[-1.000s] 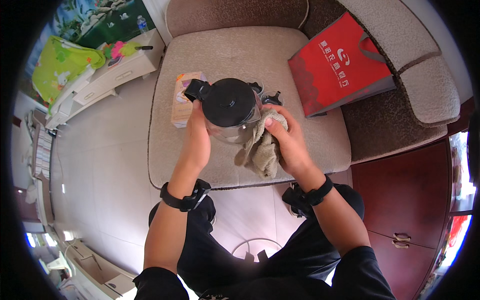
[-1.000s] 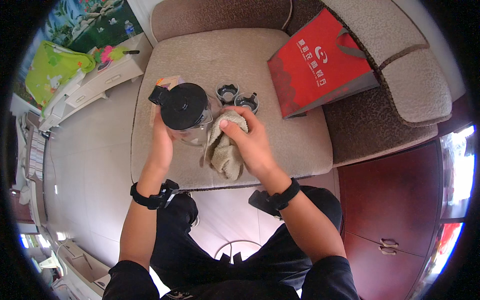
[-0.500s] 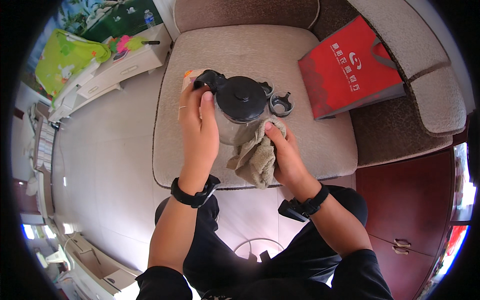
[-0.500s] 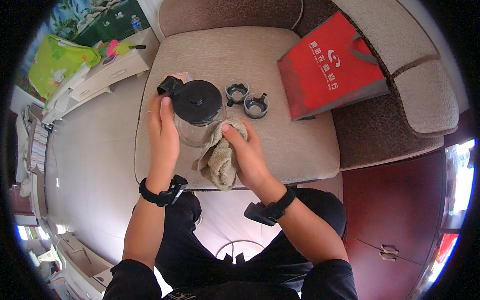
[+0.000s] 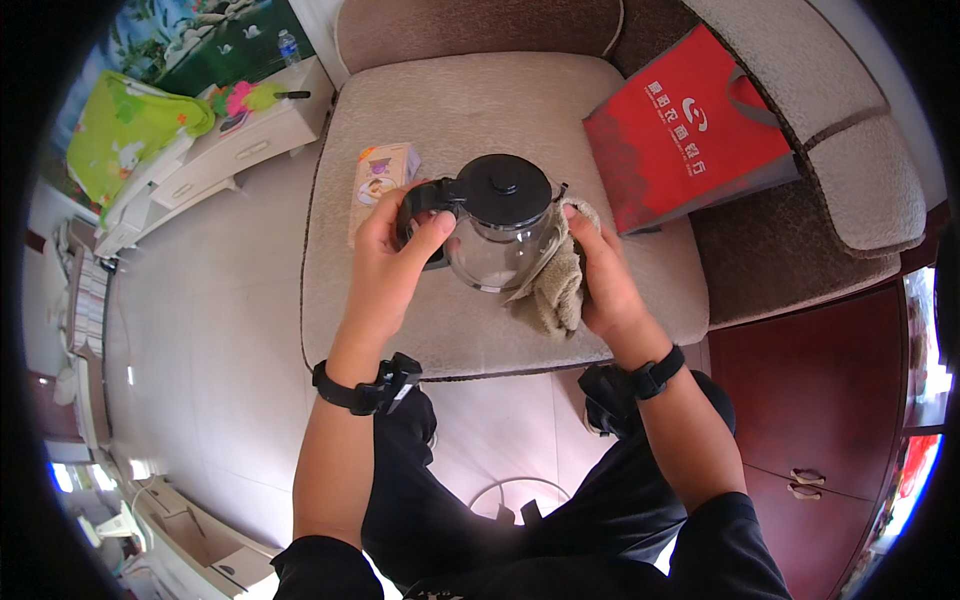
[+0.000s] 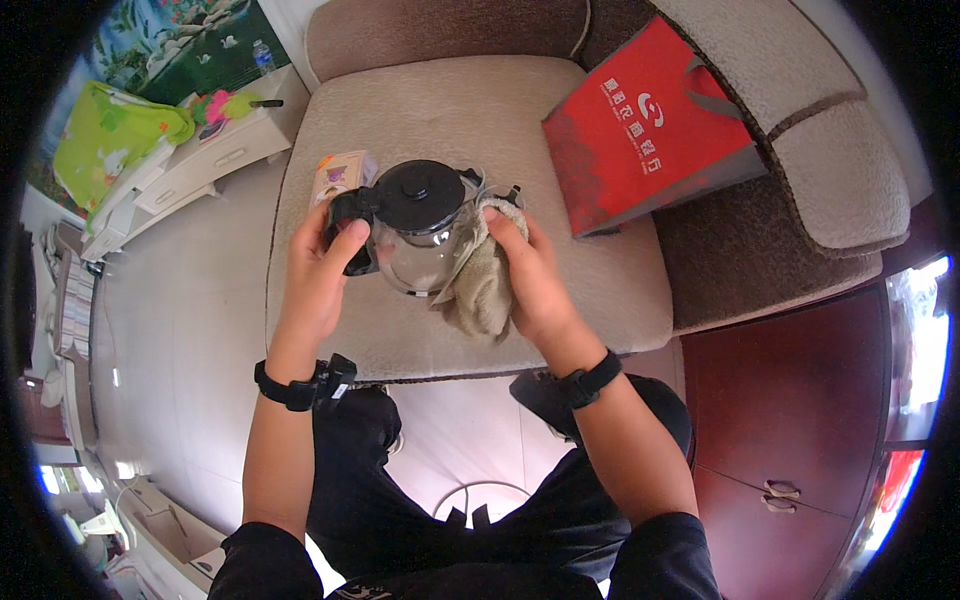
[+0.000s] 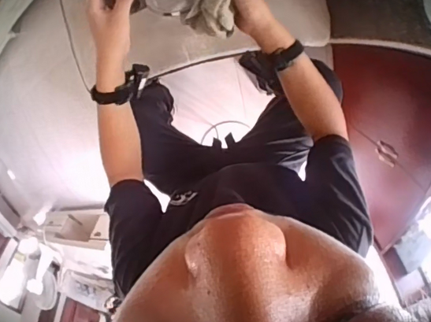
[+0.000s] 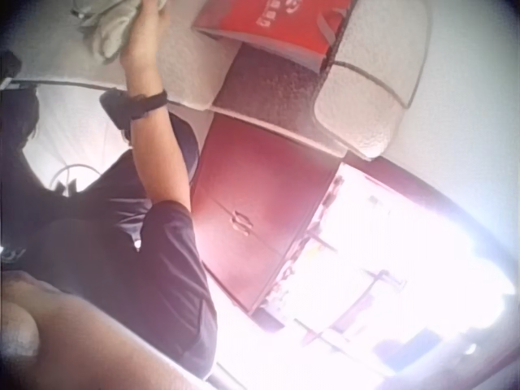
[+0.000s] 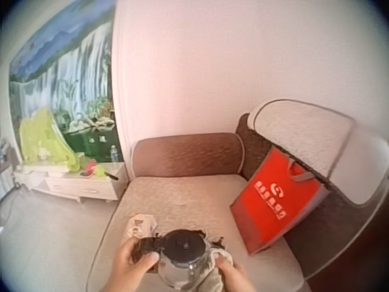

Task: The person sits on the floor and wipes the inside and outside of a glass jar and its black lid with a cloth. They handle the jar and lid one at a time, wiping them thoroughly before placing them on a nearby shelf.

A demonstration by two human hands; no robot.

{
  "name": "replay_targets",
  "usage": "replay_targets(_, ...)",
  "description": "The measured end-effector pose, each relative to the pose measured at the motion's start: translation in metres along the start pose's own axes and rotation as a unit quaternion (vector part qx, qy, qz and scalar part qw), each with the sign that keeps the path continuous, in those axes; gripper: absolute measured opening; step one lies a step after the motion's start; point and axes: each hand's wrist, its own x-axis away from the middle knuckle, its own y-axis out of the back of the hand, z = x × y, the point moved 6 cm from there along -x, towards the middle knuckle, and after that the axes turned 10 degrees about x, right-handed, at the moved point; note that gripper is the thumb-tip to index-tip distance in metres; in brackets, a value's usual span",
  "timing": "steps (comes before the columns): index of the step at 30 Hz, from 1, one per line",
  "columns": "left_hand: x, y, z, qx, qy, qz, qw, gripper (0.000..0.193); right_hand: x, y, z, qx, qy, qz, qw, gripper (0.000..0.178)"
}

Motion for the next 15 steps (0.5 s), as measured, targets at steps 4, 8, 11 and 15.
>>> replay_targets(4,0.000,0.011,0.030,0.229,0.149,0.072,0.959,0.038,0.000,0.006,0.016,0.055,0.049,-0.034,0.997,0.036)
replay_targets(8,0.014,-0.008,0.028,0.224,0.252,0.061,0.940,0.047,-0.003,0.015,0.026,0.114,0.114,-0.060,0.985,0.029)
replay_targets(11,0.010,0.002,0.045,0.182,0.221,0.185,0.940,0.067,-0.002,0.021,0.038,0.177,0.175,-0.080,0.965,0.029)
replay_targets(15,0.029,-0.028,0.037,0.312,0.314,0.257,0.859,0.086,0.004,0.011,0.051,0.302,0.316,-0.112,0.893,0.034)
